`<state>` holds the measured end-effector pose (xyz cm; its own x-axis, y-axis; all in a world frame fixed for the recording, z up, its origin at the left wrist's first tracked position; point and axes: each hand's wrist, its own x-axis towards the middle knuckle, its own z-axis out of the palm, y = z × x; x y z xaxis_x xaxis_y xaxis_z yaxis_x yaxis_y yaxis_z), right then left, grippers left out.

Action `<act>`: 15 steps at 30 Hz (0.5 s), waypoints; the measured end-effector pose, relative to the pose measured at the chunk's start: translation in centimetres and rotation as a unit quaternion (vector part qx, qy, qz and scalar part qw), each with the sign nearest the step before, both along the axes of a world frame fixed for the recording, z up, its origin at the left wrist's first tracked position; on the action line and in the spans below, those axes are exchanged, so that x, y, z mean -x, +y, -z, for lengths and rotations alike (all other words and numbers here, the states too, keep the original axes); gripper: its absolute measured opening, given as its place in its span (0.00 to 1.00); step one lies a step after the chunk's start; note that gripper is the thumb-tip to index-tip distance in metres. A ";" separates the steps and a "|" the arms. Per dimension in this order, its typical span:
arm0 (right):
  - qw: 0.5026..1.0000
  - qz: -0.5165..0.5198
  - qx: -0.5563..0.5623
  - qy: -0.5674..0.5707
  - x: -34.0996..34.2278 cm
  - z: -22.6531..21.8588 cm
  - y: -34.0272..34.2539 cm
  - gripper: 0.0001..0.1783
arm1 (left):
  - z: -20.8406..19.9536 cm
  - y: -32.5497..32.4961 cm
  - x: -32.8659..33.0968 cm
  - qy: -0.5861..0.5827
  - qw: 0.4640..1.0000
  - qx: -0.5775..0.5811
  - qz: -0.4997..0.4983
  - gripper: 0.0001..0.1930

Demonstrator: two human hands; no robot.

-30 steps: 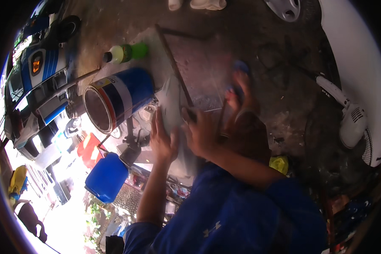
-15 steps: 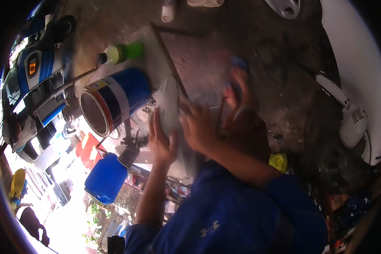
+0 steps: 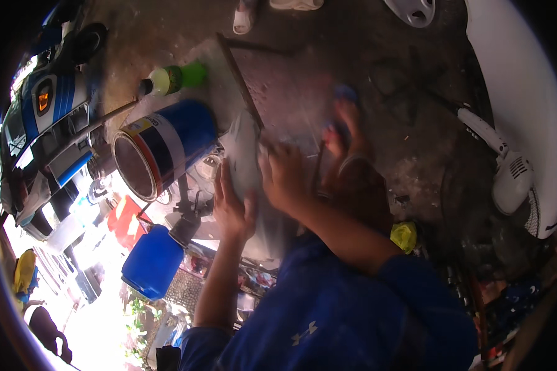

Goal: The person sands a white vehicle panel by hand while holding it over a workbench in an auto repair shop.

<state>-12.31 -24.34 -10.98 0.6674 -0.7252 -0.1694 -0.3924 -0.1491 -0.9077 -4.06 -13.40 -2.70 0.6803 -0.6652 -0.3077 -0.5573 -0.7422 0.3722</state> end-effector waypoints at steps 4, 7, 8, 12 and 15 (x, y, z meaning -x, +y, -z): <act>0.999 -0.054 0.003 0.008 0.2 -1.3 0.2 0.23 | -0.4 0.0 -0.1 -0.008 1.000 0.009 0.007 0.43; 1.000 -0.020 0.006 -0.015 0.0 -0.4 0.3 0.22 | -1.0 -0.7 -0.4 0.013 1.000 -0.016 -0.011 0.43; 0.999 -0.007 0.021 -0.039 0.3 -0.3 0.7 0.22 | -0.5 -0.2 -0.3 -0.007 1.000 -0.011 0.006 0.43; 0.999 -0.026 0.024 -0.023 1.4 -1.3 1.9 0.23 | -0.8 0.1 0.0 0.007 1.000 0.002 0.002 0.43; 0.999 0.039 -0.003 -0.013 -0.4 0.0 0.5 0.24 | -0.5 -0.4 -0.3 0.010 1.000 -0.005 -0.003 0.43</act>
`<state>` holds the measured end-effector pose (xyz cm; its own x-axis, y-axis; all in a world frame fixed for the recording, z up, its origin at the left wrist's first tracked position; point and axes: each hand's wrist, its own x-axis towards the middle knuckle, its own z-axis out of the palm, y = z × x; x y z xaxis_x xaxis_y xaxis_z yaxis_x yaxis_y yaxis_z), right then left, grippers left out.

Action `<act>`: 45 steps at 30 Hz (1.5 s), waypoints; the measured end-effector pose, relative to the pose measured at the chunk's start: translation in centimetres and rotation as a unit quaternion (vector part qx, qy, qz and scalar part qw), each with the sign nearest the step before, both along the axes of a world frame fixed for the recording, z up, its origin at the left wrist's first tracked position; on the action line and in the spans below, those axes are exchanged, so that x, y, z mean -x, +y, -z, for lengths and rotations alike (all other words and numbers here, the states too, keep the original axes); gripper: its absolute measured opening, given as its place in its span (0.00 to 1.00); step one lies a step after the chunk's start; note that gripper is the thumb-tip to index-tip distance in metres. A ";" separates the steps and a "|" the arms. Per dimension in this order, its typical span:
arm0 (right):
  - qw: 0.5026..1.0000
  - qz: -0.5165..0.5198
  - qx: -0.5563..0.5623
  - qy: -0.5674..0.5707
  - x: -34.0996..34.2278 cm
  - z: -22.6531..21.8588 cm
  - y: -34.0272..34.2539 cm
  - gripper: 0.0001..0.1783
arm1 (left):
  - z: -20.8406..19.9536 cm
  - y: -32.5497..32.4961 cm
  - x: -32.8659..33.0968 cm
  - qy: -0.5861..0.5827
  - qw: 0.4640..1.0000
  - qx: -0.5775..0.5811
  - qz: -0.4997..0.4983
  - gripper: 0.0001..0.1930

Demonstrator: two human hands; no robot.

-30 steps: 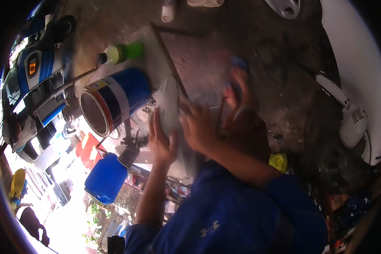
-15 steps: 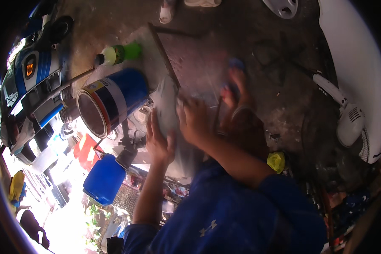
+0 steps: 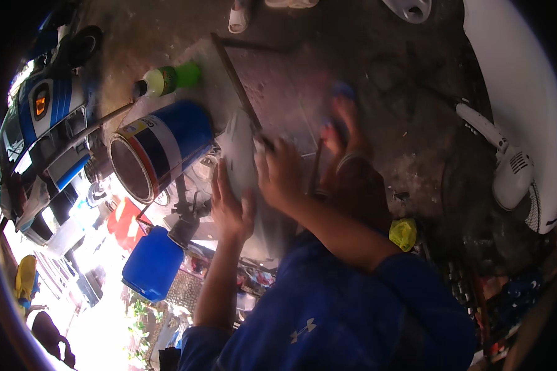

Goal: The person sands a white vehicle panel by hand while holding it over a workbench in an auto repair shop.

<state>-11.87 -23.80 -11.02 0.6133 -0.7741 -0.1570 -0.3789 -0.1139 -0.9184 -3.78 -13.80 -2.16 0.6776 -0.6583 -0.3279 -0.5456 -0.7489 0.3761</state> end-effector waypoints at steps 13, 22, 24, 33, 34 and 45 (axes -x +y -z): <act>0.999 -0.023 -0.012 -0.030 0.3 0.4 0.2 0.24 | 0.0 0.1 0.0 -0.010 1.000 0.006 0.020 0.43; 0.999 -0.034 -0.020 0.004 -0.8 0.6 -1.3 0.24 | 0.2 -0.1 -0.3 -0.020 1.000 0.007 0.019 0.43; 0.997 -0.065 -0.013 0.027 1.6 -1.2 0.2 0.23 | -0.1 0.2 -0.1 -0.008 1.000 -0.015 0.005 0.43; 0.996 -0.085 -0.002 -0.030 3.0 -1.7 1.4 0.22 | 0.2 0.5 -0.2 -0.019 1.000 0.010 0.015 0.43; 0.996 -0.085 -0.006 -0.027 2.1 -1.2 0.4 0.22 | 0.2 0.5 -0.1 -0.016 1.000 0.007 0.015 0.43; 0.998 -0.007 -0.043 0.053 -1.7 4.7 -3.5 0.22 | -0.2 -0.4 -0.1 -0.015 1.000 -0.016 0.001 0.46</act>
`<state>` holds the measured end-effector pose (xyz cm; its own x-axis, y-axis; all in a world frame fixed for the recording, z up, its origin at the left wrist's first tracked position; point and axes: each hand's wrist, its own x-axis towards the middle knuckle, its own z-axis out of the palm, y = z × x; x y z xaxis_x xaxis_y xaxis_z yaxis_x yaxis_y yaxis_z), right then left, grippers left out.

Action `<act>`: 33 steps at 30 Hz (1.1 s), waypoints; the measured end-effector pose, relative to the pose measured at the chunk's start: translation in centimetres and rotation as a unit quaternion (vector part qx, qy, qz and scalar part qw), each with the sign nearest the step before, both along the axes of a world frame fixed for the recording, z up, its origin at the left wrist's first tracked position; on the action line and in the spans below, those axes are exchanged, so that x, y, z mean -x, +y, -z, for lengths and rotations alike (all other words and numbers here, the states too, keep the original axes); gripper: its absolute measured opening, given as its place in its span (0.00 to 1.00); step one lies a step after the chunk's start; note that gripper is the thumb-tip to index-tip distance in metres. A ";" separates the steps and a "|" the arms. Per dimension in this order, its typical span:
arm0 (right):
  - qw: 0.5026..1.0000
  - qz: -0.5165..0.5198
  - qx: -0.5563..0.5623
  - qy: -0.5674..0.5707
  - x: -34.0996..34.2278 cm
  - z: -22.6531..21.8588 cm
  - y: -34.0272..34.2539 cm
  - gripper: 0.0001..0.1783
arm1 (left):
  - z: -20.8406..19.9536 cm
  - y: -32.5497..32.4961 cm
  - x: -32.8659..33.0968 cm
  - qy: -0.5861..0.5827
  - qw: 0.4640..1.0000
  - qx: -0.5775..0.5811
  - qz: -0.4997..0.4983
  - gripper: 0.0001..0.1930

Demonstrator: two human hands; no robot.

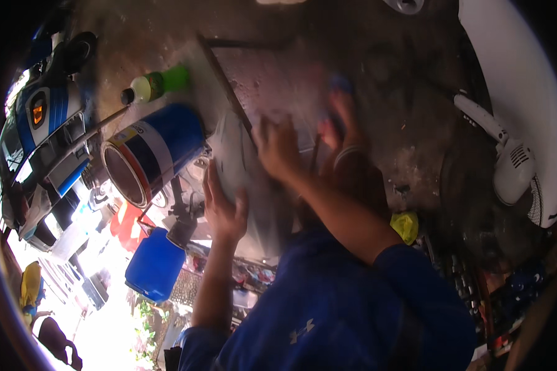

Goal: The person sands a white vehicle panel by hand while holding it over a workbench in an auto repair shop.

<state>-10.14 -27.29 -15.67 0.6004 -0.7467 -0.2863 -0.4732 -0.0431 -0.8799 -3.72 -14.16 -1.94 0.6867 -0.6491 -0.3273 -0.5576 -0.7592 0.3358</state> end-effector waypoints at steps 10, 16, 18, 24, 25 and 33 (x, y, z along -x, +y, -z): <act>0.968 0.073 -0.208 -0.121 6.6 2.3 -3.5 0.20 | 2.8 -10.3 -4.0 -0.060 0.963 -0.258 -0.048 0.42; 0.924 -0.053 -0.370 -0.084 6.9 -0.9 -4.5 0.18 | 3.1 -6.6 -5.3 -0.023 0.991 -0.115 -0.063 0.38; 0.926 -0.044 -0.361 -0.101 6.6 -2.1 -4.1 0.18 | 1.0 -5.0 -3.9 -0.023 0.995 -0.093 -0.038 0.41; 0.974 0.026 -0.201 -0.100 5.2 -3.9 1.3 0.20 | -1.4 -0.9 1.2 -0.004 0.998 -0.057 -0.041 0.58; 0.974 0.025 -0.200 -0.101 3.8 -3.7 1.2 0.20 | -1.1 -0.7 1.4 0.000 0.998 -0.042 -0.055 0.62; 0.976 0.094 -0.119 -0.155 1.5 -2.2 3.0 0.20 | -0.9 -1.0 1.0 0.004 0.992 -0.087 -0.086 0.65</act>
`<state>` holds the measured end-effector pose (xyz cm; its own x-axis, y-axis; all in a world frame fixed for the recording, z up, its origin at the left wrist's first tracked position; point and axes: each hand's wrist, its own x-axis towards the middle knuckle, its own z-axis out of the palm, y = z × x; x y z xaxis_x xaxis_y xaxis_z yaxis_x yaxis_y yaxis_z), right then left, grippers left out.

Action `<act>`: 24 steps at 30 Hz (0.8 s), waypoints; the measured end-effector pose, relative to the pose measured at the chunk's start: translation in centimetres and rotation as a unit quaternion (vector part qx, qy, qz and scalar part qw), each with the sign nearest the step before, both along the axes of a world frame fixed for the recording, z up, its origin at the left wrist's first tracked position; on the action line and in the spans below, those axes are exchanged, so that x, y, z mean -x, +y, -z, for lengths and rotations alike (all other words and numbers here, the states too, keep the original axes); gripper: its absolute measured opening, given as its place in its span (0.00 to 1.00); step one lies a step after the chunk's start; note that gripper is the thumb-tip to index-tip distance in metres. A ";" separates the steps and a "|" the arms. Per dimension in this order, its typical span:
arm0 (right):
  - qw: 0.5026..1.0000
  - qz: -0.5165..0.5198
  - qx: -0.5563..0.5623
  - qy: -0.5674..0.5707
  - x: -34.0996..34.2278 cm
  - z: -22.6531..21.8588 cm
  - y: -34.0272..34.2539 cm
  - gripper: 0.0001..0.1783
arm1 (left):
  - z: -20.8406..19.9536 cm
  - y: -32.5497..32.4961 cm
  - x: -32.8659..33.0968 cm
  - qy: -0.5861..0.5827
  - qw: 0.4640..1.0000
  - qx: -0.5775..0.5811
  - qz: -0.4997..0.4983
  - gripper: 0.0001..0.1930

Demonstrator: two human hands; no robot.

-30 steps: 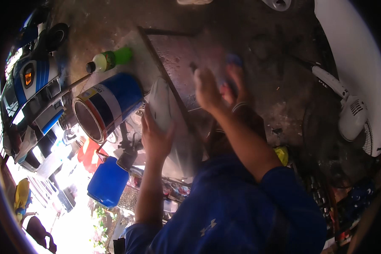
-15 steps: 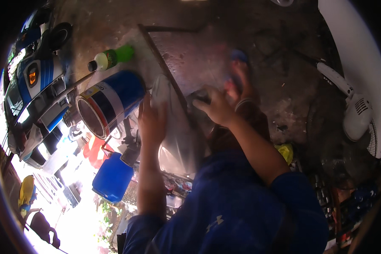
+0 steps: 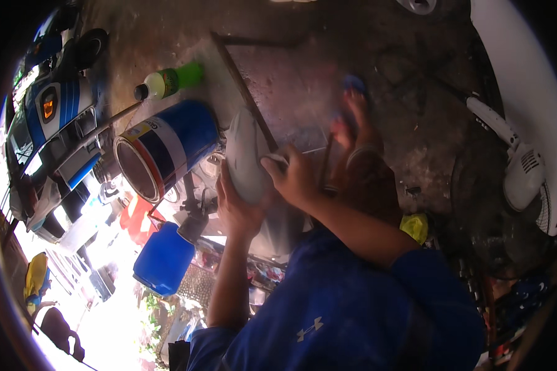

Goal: The person sands a white vehicle panel by hand while holding it over a workbench in an auto repair shop.

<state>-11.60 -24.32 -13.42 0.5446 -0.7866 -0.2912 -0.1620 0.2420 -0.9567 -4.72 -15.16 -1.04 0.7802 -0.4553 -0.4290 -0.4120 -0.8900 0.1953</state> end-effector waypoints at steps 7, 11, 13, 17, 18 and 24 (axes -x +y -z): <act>0.999 0.039 -0.010 0.012 -1.8 1.0 -1.2 0.20 | -0.1 -0.3 0.1 -0.027 0.999 0.000 0.046 0.62; 0.999 0.040 0.000 -0.025 -1.2 0.8 -0.2 0.20 | -0.2 0.2 0.0 -0.032 0.998 0.015 0.055 0.62; 0.996 0.051 0.021 0.067 -4.6 3.0 -3.9 0.19 | -0.1 -0.4 0.1 -0.024 0.998 0.014 0.057 0.63; 0.999 0.006 -0.021 -0.033 0.7 -0.5 1.1 0.20 | 0.3 0.5 -0.1 -0.030 0.999 0.013 0.042 0.62; 0.999 0.006 -0.022 -0.031 0.4 -0.7 0.8 0.20 | 0.4 0.4 -0.3 -0.028 0.999 0.012 0.041 0.62; 0.999 0.018 -0.023 0.039 -2.5 1.9 -1.5 0.19 | 0.0 -0.1 0.1 -0.033 0.998 0.015 0.057 0.59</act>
